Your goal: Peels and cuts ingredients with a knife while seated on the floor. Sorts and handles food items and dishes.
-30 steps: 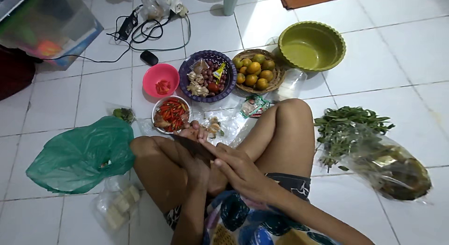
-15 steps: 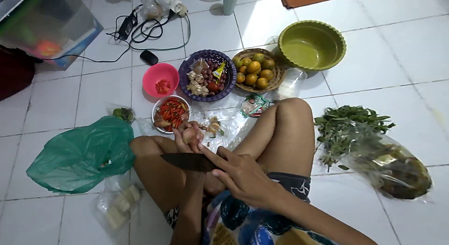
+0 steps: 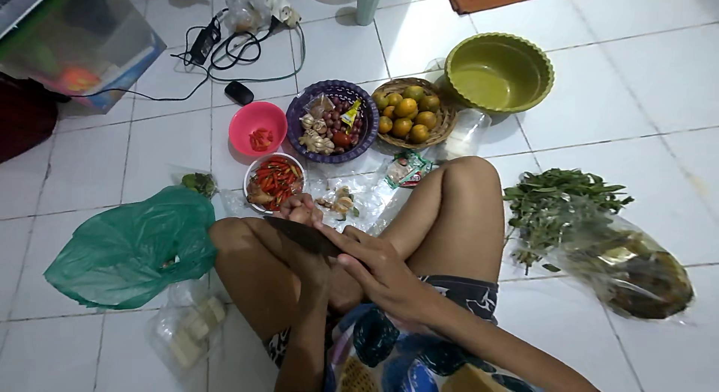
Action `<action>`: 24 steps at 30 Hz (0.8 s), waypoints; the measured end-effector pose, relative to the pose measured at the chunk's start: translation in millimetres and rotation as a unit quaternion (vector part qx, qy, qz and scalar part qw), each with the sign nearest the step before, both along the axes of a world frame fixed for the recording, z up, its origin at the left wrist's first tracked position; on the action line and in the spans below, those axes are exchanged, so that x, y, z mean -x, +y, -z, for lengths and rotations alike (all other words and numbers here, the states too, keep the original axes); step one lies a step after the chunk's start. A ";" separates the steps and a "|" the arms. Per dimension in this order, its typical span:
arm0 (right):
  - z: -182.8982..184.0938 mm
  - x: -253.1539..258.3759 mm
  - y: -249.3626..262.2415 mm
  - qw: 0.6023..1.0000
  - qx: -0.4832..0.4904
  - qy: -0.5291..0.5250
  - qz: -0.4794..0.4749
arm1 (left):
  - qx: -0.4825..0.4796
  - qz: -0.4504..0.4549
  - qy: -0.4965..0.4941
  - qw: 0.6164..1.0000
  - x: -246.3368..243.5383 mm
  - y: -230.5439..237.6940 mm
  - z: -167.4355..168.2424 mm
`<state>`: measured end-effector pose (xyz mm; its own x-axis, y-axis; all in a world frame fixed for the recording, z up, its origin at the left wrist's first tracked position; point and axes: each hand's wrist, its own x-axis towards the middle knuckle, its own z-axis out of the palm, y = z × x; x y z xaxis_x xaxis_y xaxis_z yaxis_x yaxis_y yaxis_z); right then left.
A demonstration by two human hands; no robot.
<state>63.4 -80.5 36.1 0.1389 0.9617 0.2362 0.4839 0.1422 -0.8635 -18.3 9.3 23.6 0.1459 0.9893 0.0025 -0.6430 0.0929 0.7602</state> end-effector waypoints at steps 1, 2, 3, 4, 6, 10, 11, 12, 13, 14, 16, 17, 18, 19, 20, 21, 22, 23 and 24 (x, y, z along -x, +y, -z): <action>-0.3 -1.6 -1.8 0.999 0.012 0.044 -0.019 | 0.025 0.002 -0.007 1.000 2.1 4.0 -0.7; -0.3 -3.1 -3.2 0.996 0.022 0.085 -0.035 | 0.053 0.000 0.002 0.999 4.7 7.1 -1.1; -0.1 -4.5 -4.0 0.991 0.028 0.117 -0.051 | 0.073 0.000 0.018 0.997 7.2 8.8 -3.1; 0.3 -5.5 -4.2 0.989 0.031 0.132 -0.064 | 0.075 0.005 0.030 0.997 9.5 9.3 -4.5; 0.7 -5.9 -3.9 0.992 0.024 0.101 -0.072 | 0.084 0.022 -0.025 0.996 10.6 11.3 -4.8; -6.9 -1.1 -3.0 0.997 0.031 0.000 -0.072 | 0.105 0.085 -0.091 0.987 11.6 13.3 -5.0; -7.8 -0.9 -2.3 0.997 0.032 -0.012 -0.070 | 0.106 0.094 -0.089 0.986 11.8 14.5 -3.7; -7.6 -1.1 -1.4 0.997 0.029 -0.021 -0.064 | 0.094 0.100 -0.082 0.987 11.9 15.1 -0.9; -7.4 -1.8 -0.6 0.997 0.026 -0.029 -0.060 | 0.078 0.104 -0.069 0.989 11.9 14.8 1.2; -7.2 -2.7 0.0 0.997 0.023 -0.035 -0.058 | 0.066 0.106 -0.065 0.990 12.2 14.3 4.1; -5.3 -5.0 1.1 0.998 0.017 -0.040 -0.052 | 0.044 0.106 -0.072 0.991 12.3 11.5 9.9; -3.2 -6.1 1.8 0.998 0.010 -0.038 -0.045 | 0.036 0.105 -0.073 0.991 12.2 8.8 10.3; -0.8 -7.2 2.5 0.999 0.002 -0.028 -0.039 | 0.038 0.097 -0.069 0.992 11.1 5.7 8.1; 1.2 -8.1 2.5 0.999 -0.001 -0.006 -0.038 | 0.052 0.088 -0.061 0.993 9.2 2.6 3.3; 2.0 -8.9 2.1 0.999 0.004 0.033 -0.042 | 0.074 0.080 -0.050 0.993 7.2 0.3 -2.2; 2.2 -9.9 1.9 0.995 0.015 0.084 -0.055 | 0.101 0.071 -0.035 0.992 5.3 -0.9 -7.6; 1.3 -10.9 1.7 0.988 0.028 0.136 -0.071 | 0.122 0.060 -0.025 0.990 3.4 -1.1 -11.3; -0.1 -11.7 1.4 0.979 0.039 0.178 -0.087 | 0.132 0.051 -0.020 0.990 2.5 -1.0 -12.8; -1.1 -12.3 1.3 0.974 0.043 0.198 -0.100 | 0.133 0.051 -0.020 0.990 2.6 -0.1 -12.0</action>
